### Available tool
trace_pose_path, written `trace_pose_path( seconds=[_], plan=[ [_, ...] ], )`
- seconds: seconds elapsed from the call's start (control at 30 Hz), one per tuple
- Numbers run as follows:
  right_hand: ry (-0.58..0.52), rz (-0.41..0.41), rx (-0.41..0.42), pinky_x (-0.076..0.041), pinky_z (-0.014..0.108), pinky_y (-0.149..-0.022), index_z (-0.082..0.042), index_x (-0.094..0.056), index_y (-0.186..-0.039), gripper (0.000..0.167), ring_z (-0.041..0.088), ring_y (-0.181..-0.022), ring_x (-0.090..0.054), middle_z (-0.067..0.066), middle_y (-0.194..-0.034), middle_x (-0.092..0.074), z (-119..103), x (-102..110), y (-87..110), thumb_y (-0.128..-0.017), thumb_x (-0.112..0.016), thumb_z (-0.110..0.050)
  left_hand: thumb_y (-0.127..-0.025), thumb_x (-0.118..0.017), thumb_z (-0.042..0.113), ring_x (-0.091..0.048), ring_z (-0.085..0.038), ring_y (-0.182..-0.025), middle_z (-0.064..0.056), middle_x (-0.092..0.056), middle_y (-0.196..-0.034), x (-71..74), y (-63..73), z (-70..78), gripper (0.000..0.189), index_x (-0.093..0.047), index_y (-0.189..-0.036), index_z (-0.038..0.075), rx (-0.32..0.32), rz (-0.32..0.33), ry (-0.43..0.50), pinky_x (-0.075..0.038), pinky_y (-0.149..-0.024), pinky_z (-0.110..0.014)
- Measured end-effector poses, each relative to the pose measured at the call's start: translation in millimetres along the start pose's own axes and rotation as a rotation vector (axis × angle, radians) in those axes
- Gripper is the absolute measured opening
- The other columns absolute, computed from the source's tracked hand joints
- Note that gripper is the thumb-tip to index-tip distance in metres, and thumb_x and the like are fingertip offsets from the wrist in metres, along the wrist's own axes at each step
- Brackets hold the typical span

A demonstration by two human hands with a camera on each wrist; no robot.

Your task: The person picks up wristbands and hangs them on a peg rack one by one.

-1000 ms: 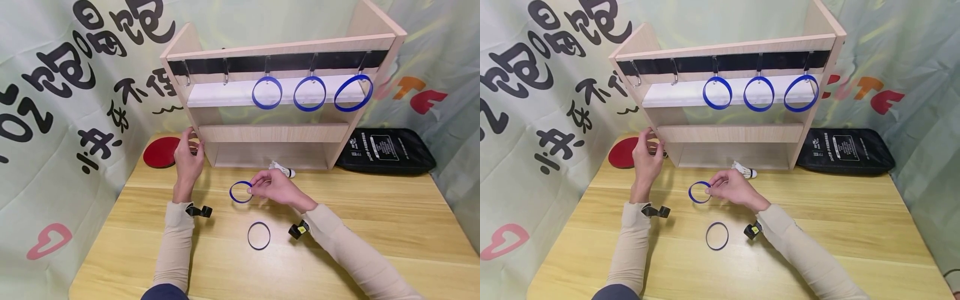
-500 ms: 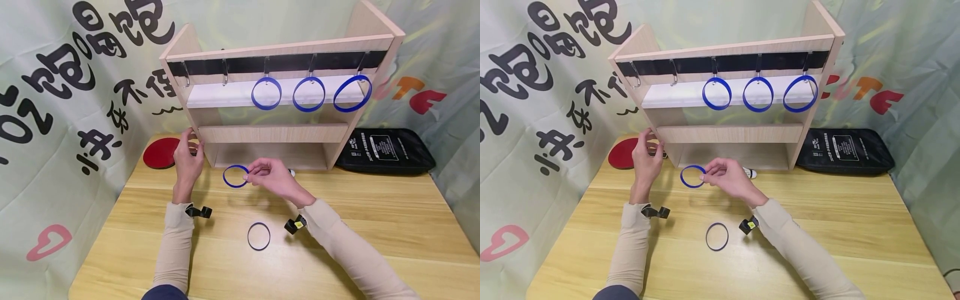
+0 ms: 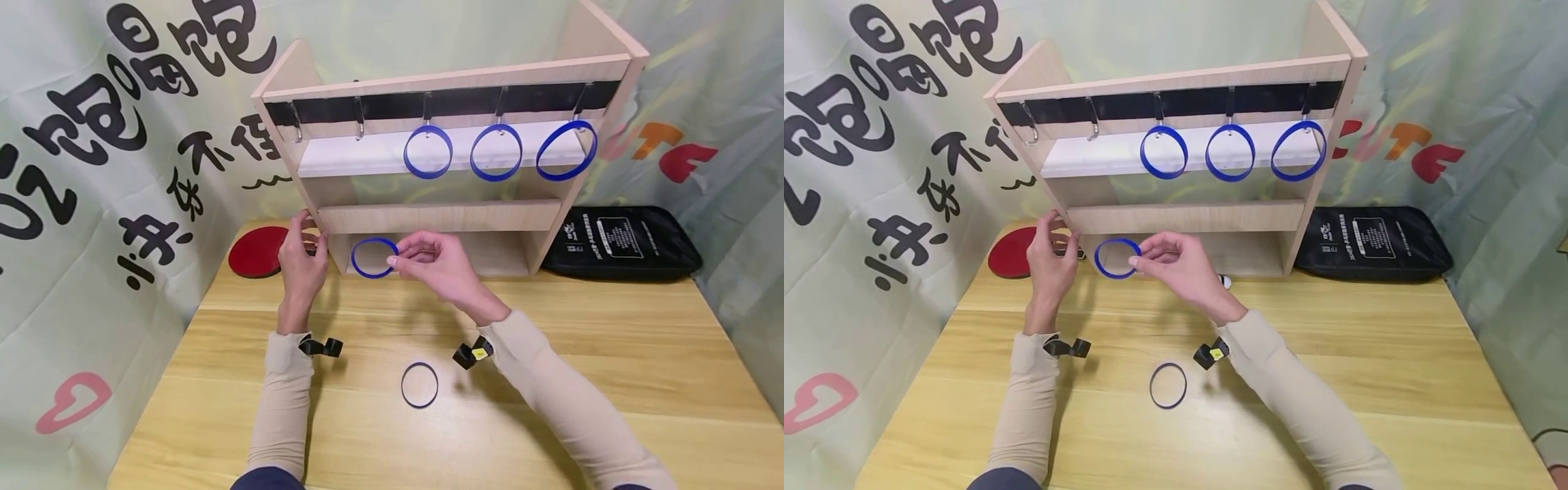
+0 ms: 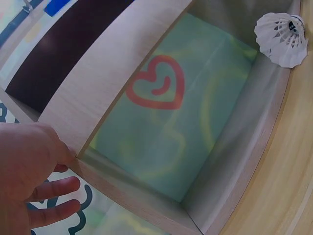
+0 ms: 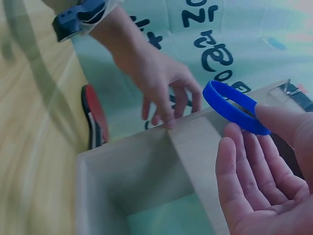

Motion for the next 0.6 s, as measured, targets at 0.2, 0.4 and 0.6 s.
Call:
trace_pose_path(
  seconds=[0.2, 0.4, 0.6],
  plan=[
    [0.013, 0.054, -0.006, -0.067, 0.027, -0.081, -0.001, -0.075, -0.117, 0.028, 0.022, -0.088, -0.081, 0.006, -0.099, -0.081, -16.2, 0.5, -1.6, -0.096, -0.086, -0.016, -0.105, -0.072, 0.01, -0.075, -0.04, -0.095, -0.024, -0.075, -0.129, 0.4, 0.8, -0.6, 0.045, -0.059, -0.147, 0.002, 0.003, -0.006, -0.008, -0.067, -0.085, -0.059],
    [-0.008, 0.093, 0.055, -0.067, 0.025, -0.082, -0.002, -0.075, -0.116, 0.027, 0.015, -0.082, -0.08, -0.001, -0.094, -0.081, -32.3, 1.3, -5.7, -0.095, -0.087, -0.014, -0.105, -0.071, 0.009, -0.076, -0.04, -0.095, -0.022, -0.075, -0.128, -0.1, 1.2, -0.7, 0.044, -0.059, -0.146, 0.003, 0.006, -0.015, -0.02, -0.068, -0.084, -0.055],
    [-0.044, 0.124, 0.127, -0.067, 0.026, -0.086, -0.002, -0.074, -0.116, 0.027, 0.015, -0.08, -0.081, -0.004, -0.096, -0.083, -58.6, 5.7, -5.6, -0.094, -0.087, -0.012, -0.104, -0.072, 0.008, -0.076, -0.04, -0.094, -0.022, -0.075, -0.127, 1.2, -0.2, -0.6, 0.044, -0.059, -0.147, 0.002, -0.001, -0.008, -0.018, -0.068, -0.084, -0.056]
  ],
)
Point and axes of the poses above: each hand's wrist, its own y-axis away from the middle knuckle, its own x-axis out of the back of the hand, z = x × y, the point moved 1 cm from there along -y, towards the middle knuckle
